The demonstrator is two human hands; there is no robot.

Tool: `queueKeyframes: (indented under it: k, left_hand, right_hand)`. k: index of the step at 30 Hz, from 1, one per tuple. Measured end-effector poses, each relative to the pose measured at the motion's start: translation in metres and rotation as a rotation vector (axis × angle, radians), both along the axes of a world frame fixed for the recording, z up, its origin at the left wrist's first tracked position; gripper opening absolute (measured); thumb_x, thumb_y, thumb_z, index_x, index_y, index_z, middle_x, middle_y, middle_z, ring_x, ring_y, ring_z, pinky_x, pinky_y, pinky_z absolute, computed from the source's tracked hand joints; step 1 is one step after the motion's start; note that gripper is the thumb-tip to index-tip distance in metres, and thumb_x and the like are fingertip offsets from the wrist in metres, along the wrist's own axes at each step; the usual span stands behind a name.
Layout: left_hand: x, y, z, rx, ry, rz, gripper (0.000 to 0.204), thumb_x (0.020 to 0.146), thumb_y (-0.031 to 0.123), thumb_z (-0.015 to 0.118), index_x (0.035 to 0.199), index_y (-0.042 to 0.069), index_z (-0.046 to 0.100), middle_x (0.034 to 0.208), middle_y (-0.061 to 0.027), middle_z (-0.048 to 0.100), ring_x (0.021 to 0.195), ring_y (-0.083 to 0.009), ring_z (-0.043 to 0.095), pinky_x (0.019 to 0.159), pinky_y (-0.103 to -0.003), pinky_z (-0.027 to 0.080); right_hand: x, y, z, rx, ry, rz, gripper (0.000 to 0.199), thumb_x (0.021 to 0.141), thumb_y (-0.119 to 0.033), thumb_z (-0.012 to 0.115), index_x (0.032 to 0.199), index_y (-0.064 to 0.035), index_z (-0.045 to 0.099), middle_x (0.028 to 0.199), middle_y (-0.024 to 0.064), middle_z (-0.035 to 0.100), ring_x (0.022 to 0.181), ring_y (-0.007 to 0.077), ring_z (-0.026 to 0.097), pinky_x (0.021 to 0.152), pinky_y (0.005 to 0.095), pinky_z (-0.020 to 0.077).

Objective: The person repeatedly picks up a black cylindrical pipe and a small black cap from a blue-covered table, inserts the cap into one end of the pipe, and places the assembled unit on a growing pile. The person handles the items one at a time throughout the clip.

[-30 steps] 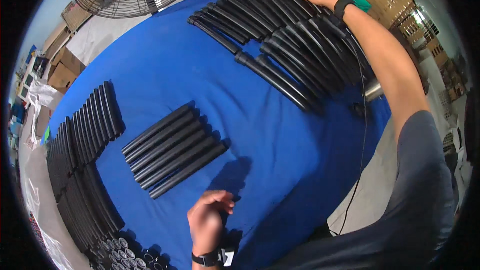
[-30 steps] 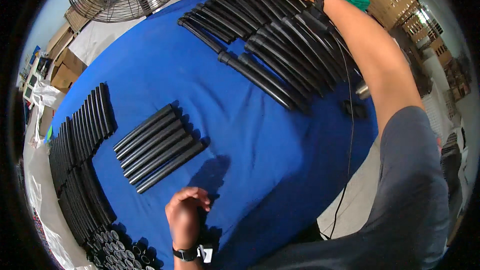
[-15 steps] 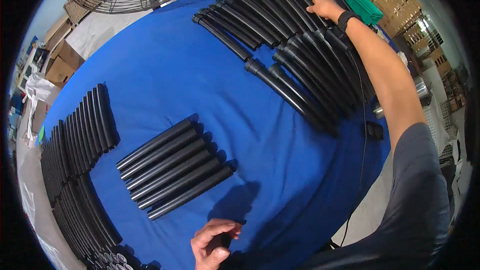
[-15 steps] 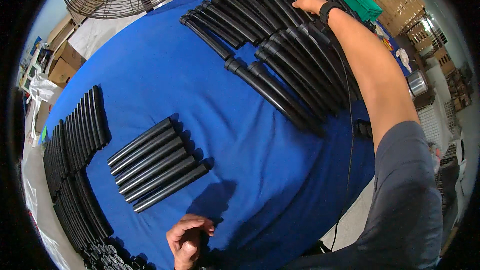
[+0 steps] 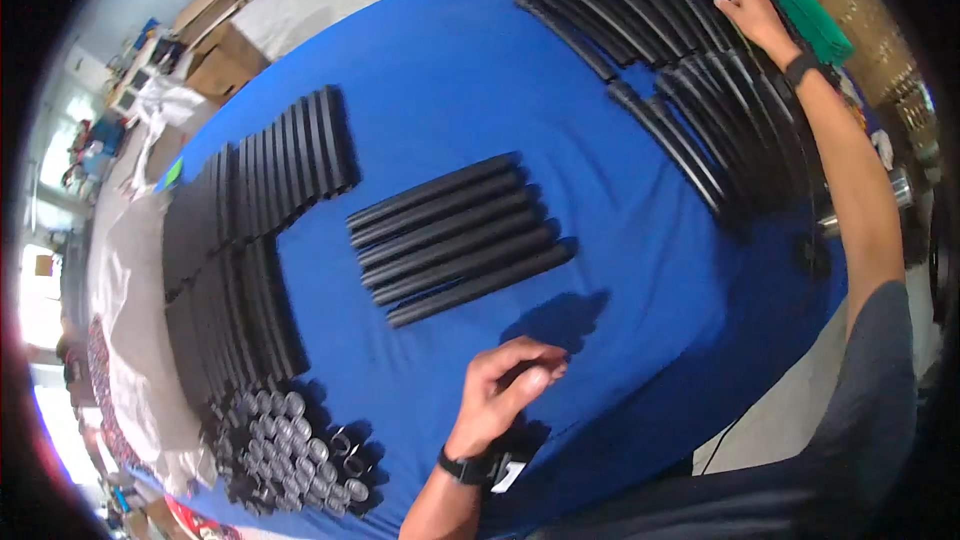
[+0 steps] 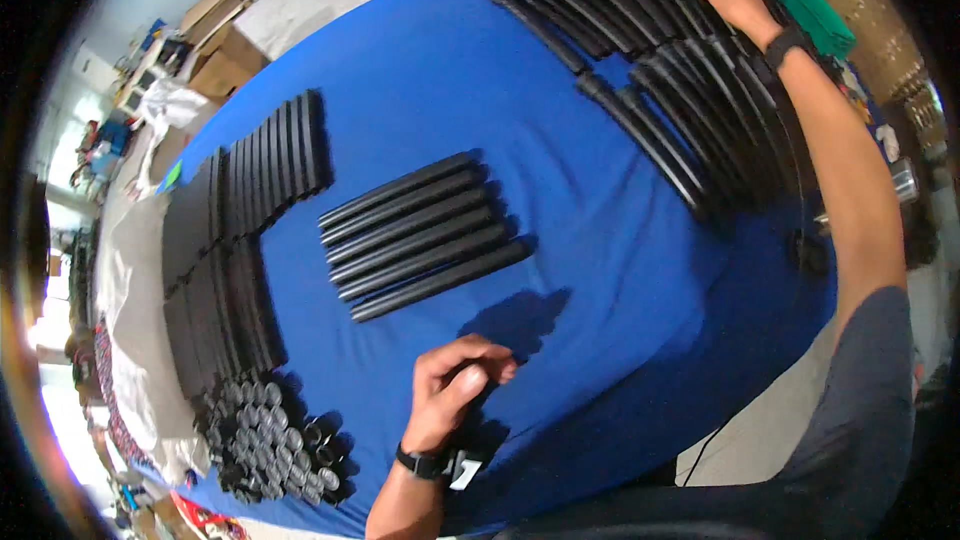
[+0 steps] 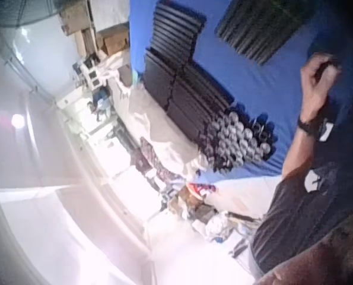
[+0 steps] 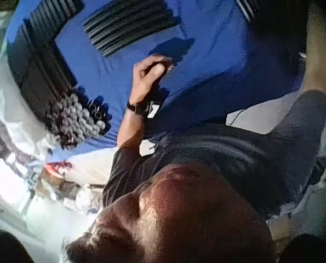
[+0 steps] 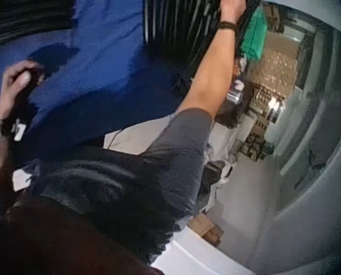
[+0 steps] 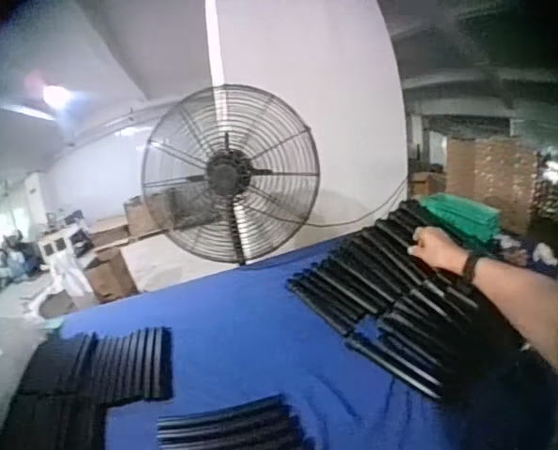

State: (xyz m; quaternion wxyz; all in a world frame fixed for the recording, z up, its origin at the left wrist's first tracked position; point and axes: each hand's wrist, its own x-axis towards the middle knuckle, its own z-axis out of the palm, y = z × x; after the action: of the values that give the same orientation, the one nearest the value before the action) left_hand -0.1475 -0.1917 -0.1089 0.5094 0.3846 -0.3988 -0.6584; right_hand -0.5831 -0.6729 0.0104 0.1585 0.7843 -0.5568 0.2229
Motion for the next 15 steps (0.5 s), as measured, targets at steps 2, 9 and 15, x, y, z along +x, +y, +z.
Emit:
queueKeyframes:
  k: [2,9,15]
  left_hand:
    - [0.004,0.006,0.002,0.005,-0.071,0.006,0.031,0.100,0.025,0.068,0.101,-0.005,0.073,0.093,-0.0102,0.072,0.088,-0.0164,0.068,0.082,-0.031,0.055]
    - [0.004,0.012,0.004,0.061,-0.163,-0.035,0.044,0.102,0.035,0.064,0.080,-0.001,0.073,0.070,-0.0062,0.067,0.067,-0.0125,0.062,0.067,-0.028,0.049]
    - [0.003,0.014,0.007,0.009,-0.080,-0.032,0.039,0.103,0.033,0.064,0.085,-0.001,0.071,0.069,-0.0030,0.064,0.065,-0.0104,0.059,0.062,-0.027,0.046]
  right_hand:
    - [0.057,0.052,-0.006,0.033,-0.115,0.177,0.037,0.095,-0.028,0.069,0.117,0.0016,0.064,0.097,0.0179,0.066,0.089,0.0322,0.066,0.079,0.0427,0.0511]
    - [0.203,0.304,-0.036,0.106,-0.040,0.681,0.045,0.087,-0.007,0.071,0.130,0.0035,0.061,0.127,0.0199,0.064,0.118,0.0368,0.061,0.104,0.0463,0.0470]
    - [0.257,0.384,-0.084,0.221,0.152,0.847,0.065,0.083,-0.001,0.064,0.146,0.0046,0.048,0.148,0.0239,0.051,0.140,0.0402,0.046,0.118,0.0515,0.0354]
